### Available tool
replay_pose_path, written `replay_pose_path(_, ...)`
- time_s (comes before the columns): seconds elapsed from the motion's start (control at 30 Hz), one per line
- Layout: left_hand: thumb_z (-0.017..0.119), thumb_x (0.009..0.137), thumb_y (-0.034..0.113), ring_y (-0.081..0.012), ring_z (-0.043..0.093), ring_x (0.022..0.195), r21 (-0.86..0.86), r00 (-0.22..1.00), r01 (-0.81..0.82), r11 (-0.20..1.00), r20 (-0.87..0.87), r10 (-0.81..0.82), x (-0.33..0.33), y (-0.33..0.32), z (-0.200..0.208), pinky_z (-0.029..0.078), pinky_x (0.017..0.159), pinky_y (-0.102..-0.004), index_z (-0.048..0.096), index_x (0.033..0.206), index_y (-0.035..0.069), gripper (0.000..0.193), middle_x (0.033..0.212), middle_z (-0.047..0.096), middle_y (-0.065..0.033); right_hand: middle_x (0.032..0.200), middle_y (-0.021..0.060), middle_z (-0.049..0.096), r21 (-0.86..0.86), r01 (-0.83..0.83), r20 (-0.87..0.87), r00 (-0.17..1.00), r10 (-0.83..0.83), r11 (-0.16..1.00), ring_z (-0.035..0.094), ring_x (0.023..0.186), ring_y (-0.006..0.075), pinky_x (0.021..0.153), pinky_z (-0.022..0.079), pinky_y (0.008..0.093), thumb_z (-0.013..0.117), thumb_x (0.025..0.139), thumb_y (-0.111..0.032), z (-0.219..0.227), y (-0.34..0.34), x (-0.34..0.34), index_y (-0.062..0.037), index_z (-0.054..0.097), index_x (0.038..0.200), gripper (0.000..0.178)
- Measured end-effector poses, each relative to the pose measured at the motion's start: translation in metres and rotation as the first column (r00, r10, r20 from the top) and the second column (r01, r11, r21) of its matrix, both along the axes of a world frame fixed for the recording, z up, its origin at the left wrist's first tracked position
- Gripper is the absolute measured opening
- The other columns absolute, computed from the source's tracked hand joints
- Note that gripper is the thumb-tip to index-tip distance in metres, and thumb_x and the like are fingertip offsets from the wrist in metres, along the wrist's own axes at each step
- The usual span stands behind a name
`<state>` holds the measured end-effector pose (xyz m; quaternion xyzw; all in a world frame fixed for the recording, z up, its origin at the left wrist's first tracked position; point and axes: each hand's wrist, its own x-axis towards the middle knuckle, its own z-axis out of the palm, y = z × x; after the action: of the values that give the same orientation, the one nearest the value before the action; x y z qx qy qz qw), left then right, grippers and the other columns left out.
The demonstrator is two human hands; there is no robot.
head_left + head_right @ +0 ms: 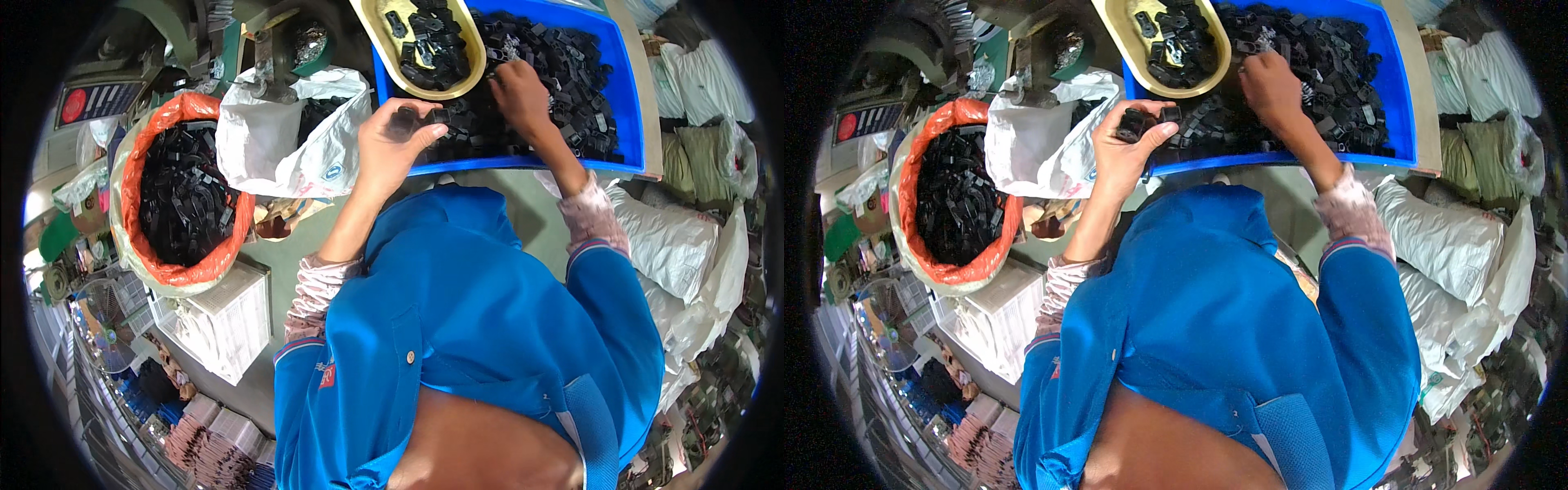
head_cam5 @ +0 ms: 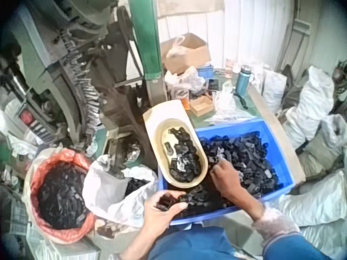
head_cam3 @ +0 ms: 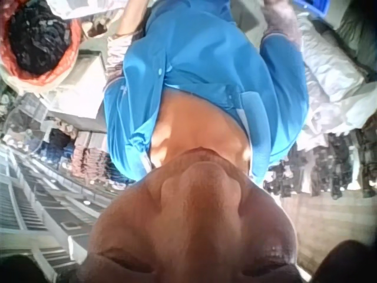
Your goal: The person repeatedly picks small black plastic parts from a blue bin, attaches a spring to each part by hand, and places the assembled units into a white bag. The cycle continues with consistent hand movements and no visible tool use.
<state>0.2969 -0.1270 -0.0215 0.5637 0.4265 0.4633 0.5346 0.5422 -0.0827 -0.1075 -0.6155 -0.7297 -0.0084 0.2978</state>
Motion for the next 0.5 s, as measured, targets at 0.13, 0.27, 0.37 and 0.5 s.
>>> replay_pose_path(0.13,0.081,0.077,0.0,-0.0075,0.06,0.086,0.07,0.995,-0.037,0.997,-0.086,0.043,-0.005,0.0,-0.008,0.051,0.078,-0.0237,0.068,0.101,0.0,0.027,0.093,0.069,-0.0043,0.094,0.0078,0.071,-0.424,-0.134,-0.638,0.746,-0.191,0.896,0.067,0.085,0.011,0.074,0.055,0.0267,0.066,0.092,-0.012,0.064,-0.034,0.001,-0.0003,0.066,0.102,0.015)
replay_pose_path(0.27,0.081,0.077,0.004,-0.0062,0.061,0.082,0.059,0.989,0.024,0.998,-0.148,-0.015,-0.003,-0.002,-0.002,0.052,0.075,-0.0224,0.07,0.103,0.003,0.028,0.093,0.07,-0.0023,0.091,0.009,0.071,-0.184,-0.537,-0.949,0.314,-0.007,0.823,0.067,0.082,0.0143,0.075,0.056,0.0272,0.066,0.091,-0.008,0.099,-0.046,-0.02,0.0046,0.067,0.109,0.022)
replay_pose_path(0.37,0.081,0.078,0.004,-0.0068,0.063,0.082,0.062,0.992,0.047,0.997,-0.12,-0.04,-0.001,-0.003,-0.002,0.053,0.074,-0.0223,0.07,0.104,0.004,0.029,0.095,0.071,-0.0031,0.093,0.0071,0.07,-0.242,-0.615,-0.936,0.353,-0.013,0.75,0.066,0.081,0.0109,0.074,0.055,0.0252,0.067,0.091,-0.007,0.111,-0.049,-0.031,0.0034,0.068,0.108,0.019)
replay_pose_path(0.5,0.081,0.077,0.004,-0.007,0.064,0.083,0.093,0.992,0.045,0.995,-0.124,-0.033,-0.003,-0.006,0.004,0.053,0.074,-0.0225,0.069,0.104,0.004,0.029,0.094,0.071,-0.003,0.088,0.0057,0.069,-0.237,-0.688,-0.927,0.371,0.053,0.686,0.063,0.076,0.0092,0.066,0.054,0.0254,0.069,0.09,-0.005,0.104,-0.045,-0.036,0.0033,0.069,0.101,0.014)
